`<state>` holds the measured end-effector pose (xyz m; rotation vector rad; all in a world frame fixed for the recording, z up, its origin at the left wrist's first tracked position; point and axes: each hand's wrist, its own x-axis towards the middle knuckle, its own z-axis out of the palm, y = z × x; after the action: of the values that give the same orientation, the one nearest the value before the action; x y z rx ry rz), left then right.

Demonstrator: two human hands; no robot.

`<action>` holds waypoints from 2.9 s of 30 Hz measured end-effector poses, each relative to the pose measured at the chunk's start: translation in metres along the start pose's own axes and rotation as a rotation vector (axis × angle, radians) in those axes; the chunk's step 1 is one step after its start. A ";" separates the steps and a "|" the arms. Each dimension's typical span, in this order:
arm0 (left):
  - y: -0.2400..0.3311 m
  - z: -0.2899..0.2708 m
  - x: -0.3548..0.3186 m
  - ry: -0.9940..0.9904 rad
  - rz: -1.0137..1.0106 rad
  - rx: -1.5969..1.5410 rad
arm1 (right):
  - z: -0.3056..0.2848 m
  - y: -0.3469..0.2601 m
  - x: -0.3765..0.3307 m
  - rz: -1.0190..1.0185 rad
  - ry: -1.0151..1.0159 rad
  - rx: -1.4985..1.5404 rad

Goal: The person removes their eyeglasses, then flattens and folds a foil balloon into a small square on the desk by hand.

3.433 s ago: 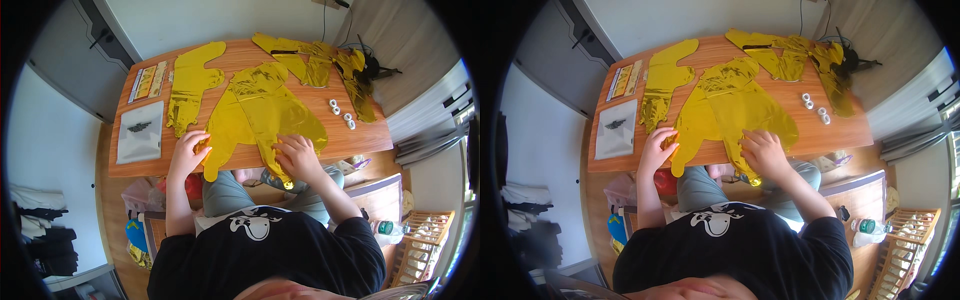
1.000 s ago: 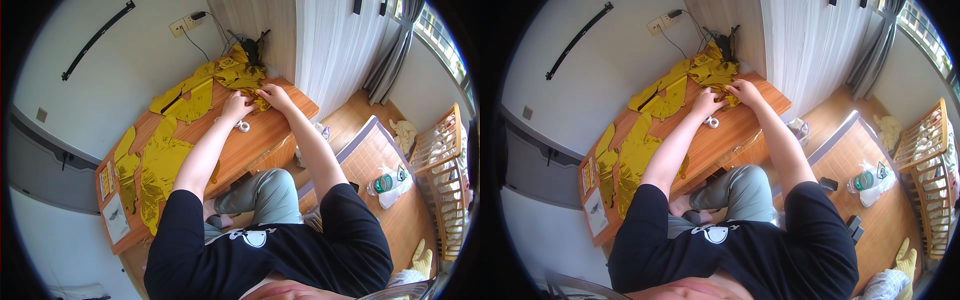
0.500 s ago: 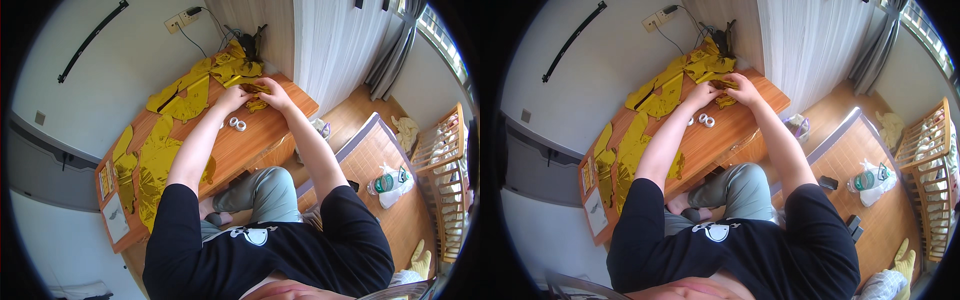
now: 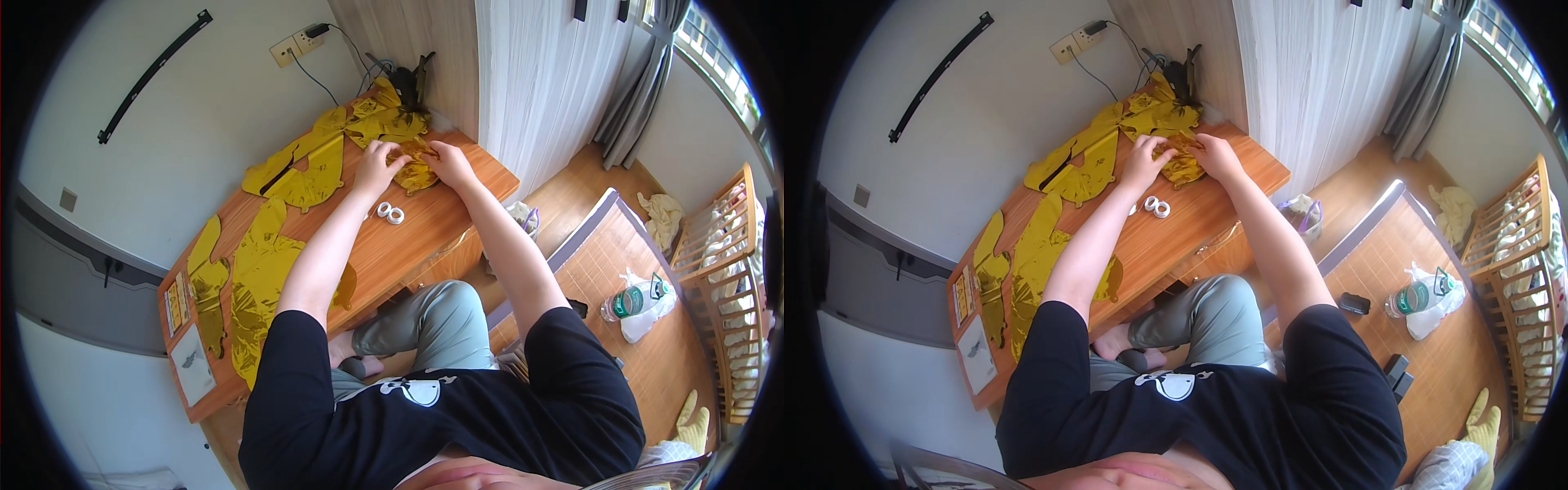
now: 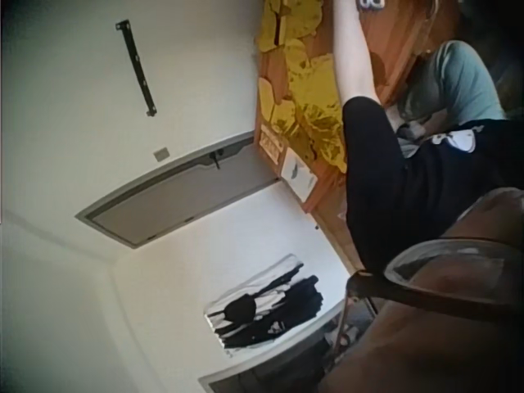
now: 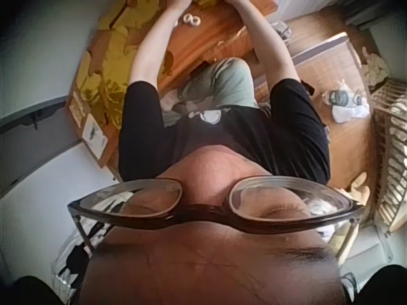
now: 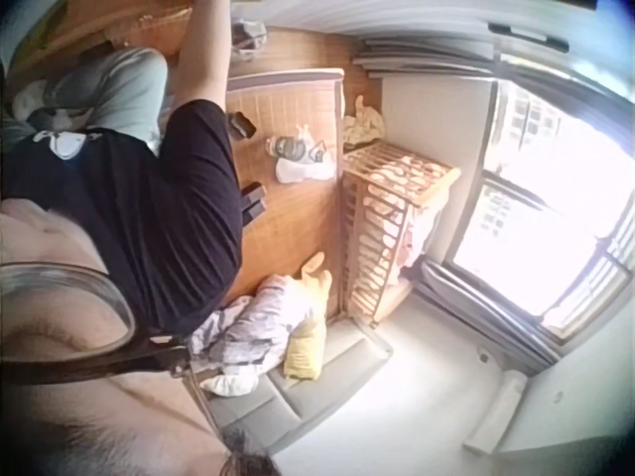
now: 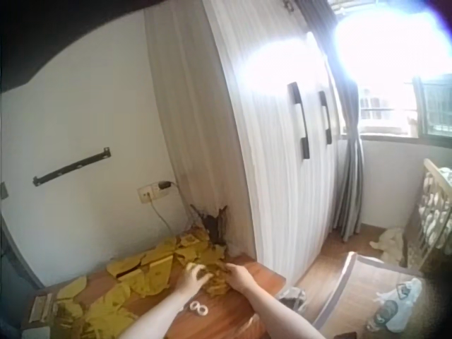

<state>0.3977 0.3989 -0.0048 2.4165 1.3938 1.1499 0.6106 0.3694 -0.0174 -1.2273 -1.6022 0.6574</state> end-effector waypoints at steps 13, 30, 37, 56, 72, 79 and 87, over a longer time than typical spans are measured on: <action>0.009 0.006 0.003 -0.373 0.026 0.234 | -0.009 0.014 -0.003 -0.036 -0.059 -0.017; 0.004 -0.006 -0.007 -0.215 0.283 0.462 | 0.002 0.000 0.006 0.036 -0.010 -0.171; 0.010 -0.009 -0.006 -0.320 0.244 0.400 | -0.002 -0.026 0.034 0.033 0.072 -0.164; 0.001 -0.004 0.007 -0.488 -0.105 0.528 | -0.048 -0.080 0.085 -0.294 -0.009 -0.532; 0.008 -0.039 0.025 -0.094 -0.187 -0.155 | -0.206 -0.409 0.004 -0.568 0.360 -0.617; 0.133 -0.163 0.015 0.540 0.350 -0.561 | -0.227 -0.455 -0.036 -0.670 -0.221 -0.772; 0.151 -0.153 -0.086 -0.383 0.307 -0.666 | -0.217 -0.491 -0.059 -0.544 -0.415 -0.793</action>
<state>0.3754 0.2075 0.1235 2.2109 0.4364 0.9302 0.6131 0.1164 0.4596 -1.1280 -2.5577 -0.1196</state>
